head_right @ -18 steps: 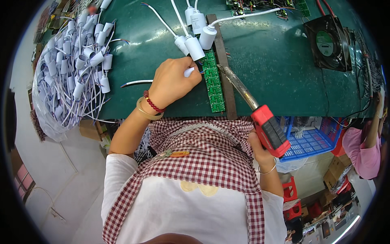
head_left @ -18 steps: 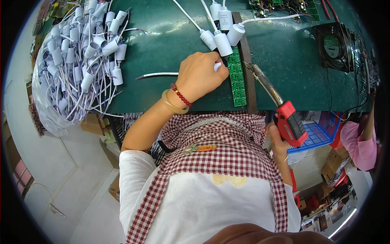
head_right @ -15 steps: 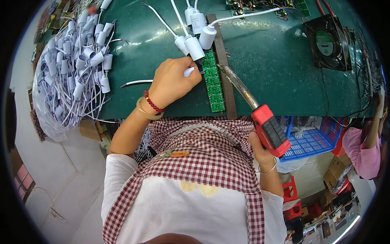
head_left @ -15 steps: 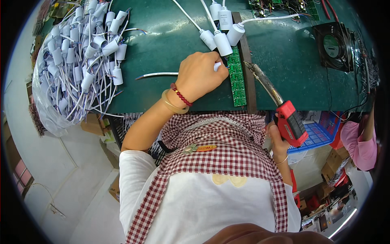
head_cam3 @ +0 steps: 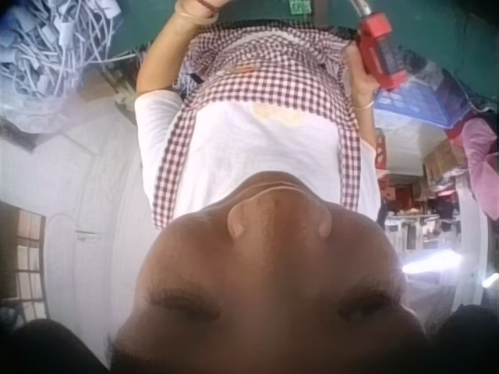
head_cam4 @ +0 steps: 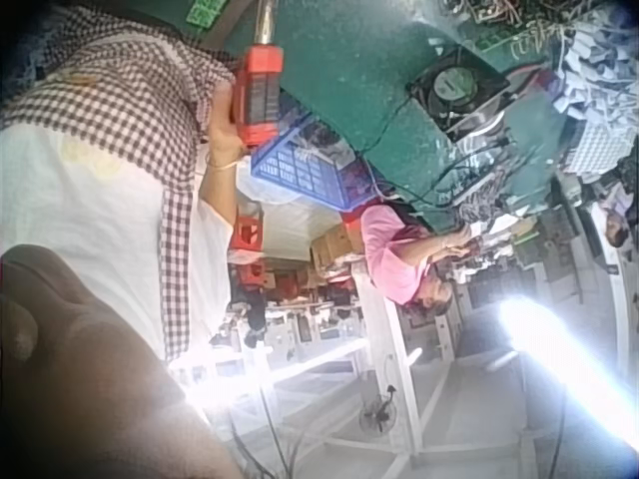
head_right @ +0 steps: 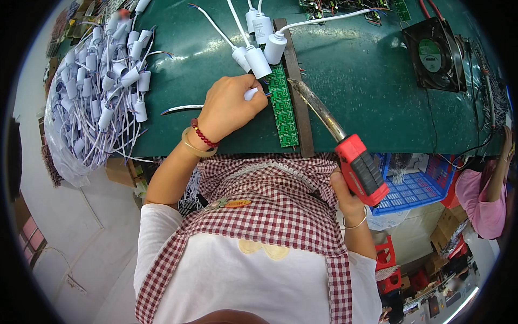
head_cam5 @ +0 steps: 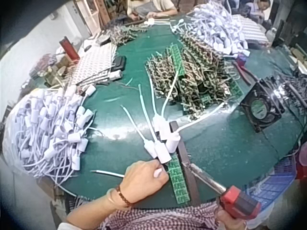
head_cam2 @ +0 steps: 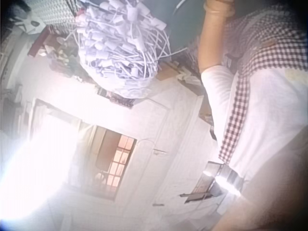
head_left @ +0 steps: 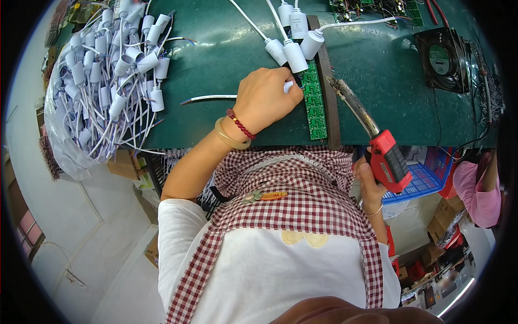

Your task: Assembling white bulb sockets onto a green circuit board using a hot glue gun.

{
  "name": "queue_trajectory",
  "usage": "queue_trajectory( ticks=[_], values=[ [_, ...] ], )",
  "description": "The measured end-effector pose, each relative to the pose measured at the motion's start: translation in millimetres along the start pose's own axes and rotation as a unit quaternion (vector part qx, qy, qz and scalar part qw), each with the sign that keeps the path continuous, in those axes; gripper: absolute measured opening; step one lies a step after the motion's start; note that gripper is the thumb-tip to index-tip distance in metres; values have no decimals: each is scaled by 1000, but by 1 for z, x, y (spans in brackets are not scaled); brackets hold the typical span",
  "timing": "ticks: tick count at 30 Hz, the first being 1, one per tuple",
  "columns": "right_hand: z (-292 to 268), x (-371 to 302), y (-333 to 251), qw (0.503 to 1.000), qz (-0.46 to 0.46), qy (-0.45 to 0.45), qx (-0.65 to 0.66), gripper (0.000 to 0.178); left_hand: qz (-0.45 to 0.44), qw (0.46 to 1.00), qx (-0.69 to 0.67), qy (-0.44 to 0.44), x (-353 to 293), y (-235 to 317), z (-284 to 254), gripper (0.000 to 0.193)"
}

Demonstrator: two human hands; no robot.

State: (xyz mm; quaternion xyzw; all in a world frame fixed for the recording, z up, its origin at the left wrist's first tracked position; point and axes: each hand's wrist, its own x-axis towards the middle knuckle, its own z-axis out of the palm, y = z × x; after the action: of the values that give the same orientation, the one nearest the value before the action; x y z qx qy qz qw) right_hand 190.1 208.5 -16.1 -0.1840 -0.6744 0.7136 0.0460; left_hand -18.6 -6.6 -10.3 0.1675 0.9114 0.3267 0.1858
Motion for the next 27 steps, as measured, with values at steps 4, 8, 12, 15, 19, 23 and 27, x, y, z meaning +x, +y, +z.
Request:
queue_trajectory(
  ticks=[4, 8, 12, 15, 19, 23, 27],
  values=[
    [1, 2, 2, 998, -38, -31, -41, 39, 2, 1000, 0, 8, 0, 0, 1, 21],
    [3, 3, 0, 998, -42, -24, -28, 39, 3, 1000, 14, -5, -3, 0, -1, 22],
    [-1, 1, 1, 998, -53, -11, -30, 40, 10, 998, 68, -6, -25, 4, -23, 28],
    [-2, 6, -2, 998, -57, 19, -8, 38, -25, 988, 146, -31, -37, 15, -34, 23],
    [2, 15, -12, 997, -67, 39, 5, 35, 223, 899, 352, 133, -36, 23, -30, 19],
    [3, 13, -14, 993, -106, 53, 22, 33, 454, 799, 336, 203, -1, 10, -33, 19],
    [0, 11, -11, 990, -125, 48, 40, 33, 494, 853, 138, 100, 30, -3, -24, 23]
  ],
)
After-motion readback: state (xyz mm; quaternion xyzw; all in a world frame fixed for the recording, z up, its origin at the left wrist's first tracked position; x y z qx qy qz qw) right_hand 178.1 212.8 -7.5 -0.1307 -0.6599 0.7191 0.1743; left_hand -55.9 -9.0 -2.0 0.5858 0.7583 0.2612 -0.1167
